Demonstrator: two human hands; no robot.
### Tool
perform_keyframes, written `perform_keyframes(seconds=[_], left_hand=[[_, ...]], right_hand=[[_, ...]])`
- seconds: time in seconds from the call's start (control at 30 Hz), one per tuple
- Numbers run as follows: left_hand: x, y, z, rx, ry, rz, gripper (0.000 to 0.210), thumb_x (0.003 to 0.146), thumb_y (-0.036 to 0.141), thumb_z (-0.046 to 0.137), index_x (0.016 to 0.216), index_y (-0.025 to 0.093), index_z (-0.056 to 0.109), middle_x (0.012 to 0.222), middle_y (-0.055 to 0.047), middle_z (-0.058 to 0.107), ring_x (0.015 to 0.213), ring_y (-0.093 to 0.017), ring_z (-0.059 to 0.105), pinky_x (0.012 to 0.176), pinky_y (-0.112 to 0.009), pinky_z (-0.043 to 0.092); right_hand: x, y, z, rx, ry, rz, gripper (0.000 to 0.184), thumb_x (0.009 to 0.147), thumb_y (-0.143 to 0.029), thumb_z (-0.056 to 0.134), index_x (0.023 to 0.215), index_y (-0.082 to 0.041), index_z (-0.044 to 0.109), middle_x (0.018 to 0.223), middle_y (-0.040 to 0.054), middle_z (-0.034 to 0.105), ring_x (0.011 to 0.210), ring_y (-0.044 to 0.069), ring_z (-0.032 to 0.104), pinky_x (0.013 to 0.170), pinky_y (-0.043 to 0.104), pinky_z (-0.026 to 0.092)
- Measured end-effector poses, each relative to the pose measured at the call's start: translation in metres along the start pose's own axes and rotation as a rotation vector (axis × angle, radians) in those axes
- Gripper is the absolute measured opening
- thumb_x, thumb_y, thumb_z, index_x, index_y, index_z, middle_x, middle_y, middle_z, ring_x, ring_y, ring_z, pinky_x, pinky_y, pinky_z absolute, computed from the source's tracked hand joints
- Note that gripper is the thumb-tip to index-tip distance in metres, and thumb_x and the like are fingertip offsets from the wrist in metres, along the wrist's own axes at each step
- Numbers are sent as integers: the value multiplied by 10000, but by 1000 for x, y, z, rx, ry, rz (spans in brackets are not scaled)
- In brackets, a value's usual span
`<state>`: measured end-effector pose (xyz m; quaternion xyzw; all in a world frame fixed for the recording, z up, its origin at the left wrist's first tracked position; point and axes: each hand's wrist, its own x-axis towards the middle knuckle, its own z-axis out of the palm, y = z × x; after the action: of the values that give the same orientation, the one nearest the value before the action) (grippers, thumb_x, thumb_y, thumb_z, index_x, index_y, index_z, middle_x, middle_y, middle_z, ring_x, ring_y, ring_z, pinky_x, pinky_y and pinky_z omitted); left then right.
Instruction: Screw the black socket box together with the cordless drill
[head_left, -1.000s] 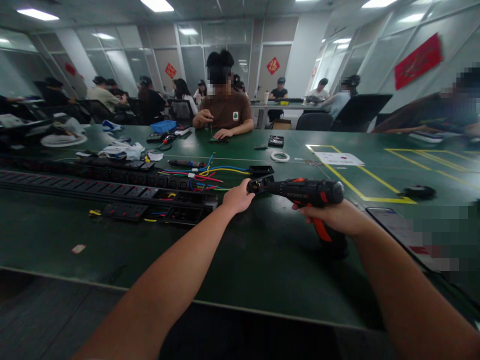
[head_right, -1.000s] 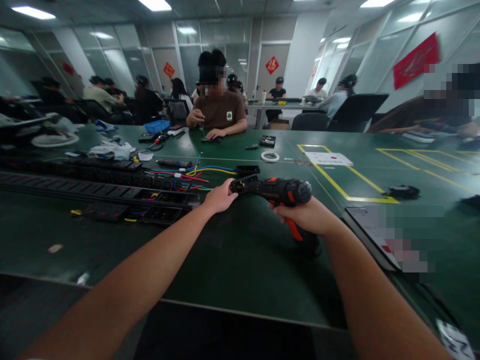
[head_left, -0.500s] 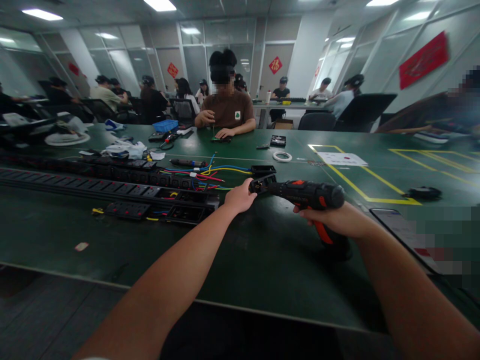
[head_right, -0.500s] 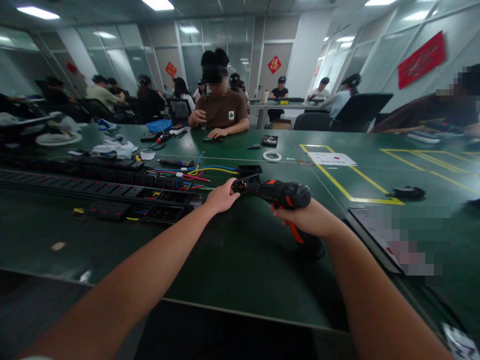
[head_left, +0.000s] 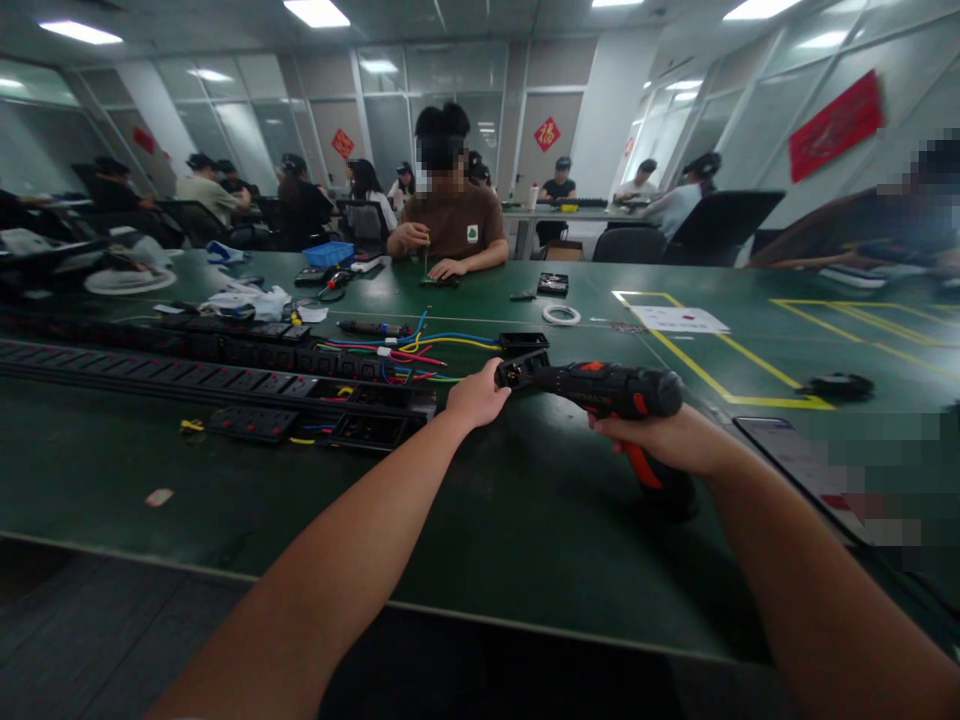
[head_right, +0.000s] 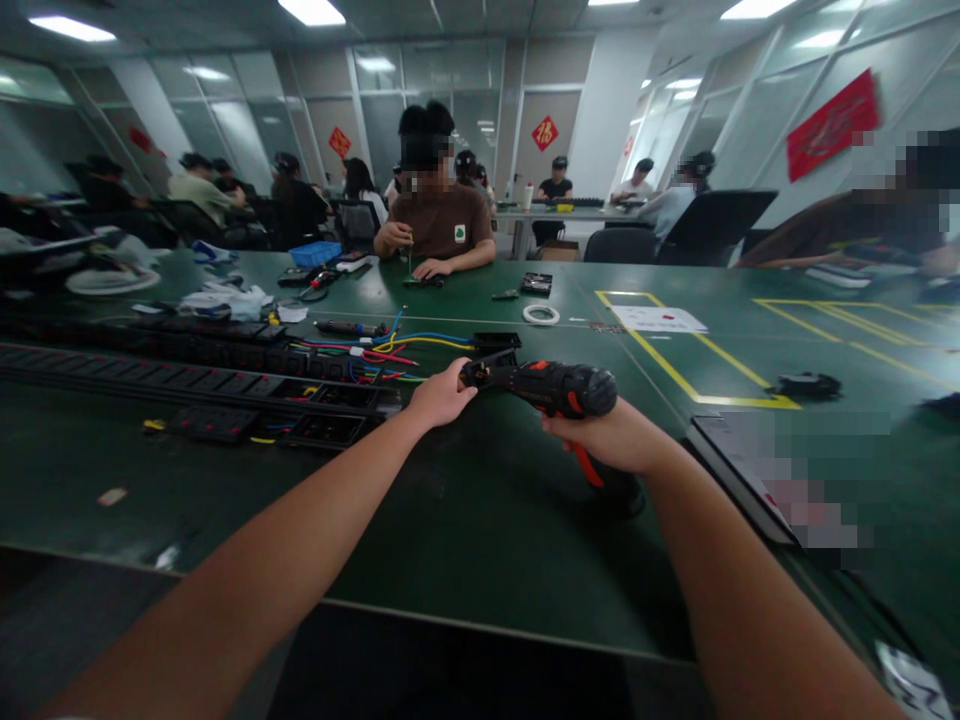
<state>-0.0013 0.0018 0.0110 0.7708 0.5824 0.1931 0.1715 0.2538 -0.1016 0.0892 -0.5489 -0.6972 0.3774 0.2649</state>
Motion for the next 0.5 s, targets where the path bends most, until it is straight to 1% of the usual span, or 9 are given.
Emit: perform_keyframes(seconds=[0.37,0.5], left_hand=[[-2,2,-2,-13,5,-8,580,967,407,579,1521,314,434,1266,-89,748,1135,-309,715,944,-422,535],[-1,2,-1,-14,6,-2,588,963,404,584,1523,310,432,1275,-99,744,1131,-312,716,939,-430,535]], right_hand=[[1,5,-1,-9,0,12,281,717,-413,809,899,-220,716,713,5,674,637,211,643,593,335,545],[1,6,-2,-27,-10,-10,283,734,-418,802,912,-218,712,724,4,675,649,205,642,613,332,552]])
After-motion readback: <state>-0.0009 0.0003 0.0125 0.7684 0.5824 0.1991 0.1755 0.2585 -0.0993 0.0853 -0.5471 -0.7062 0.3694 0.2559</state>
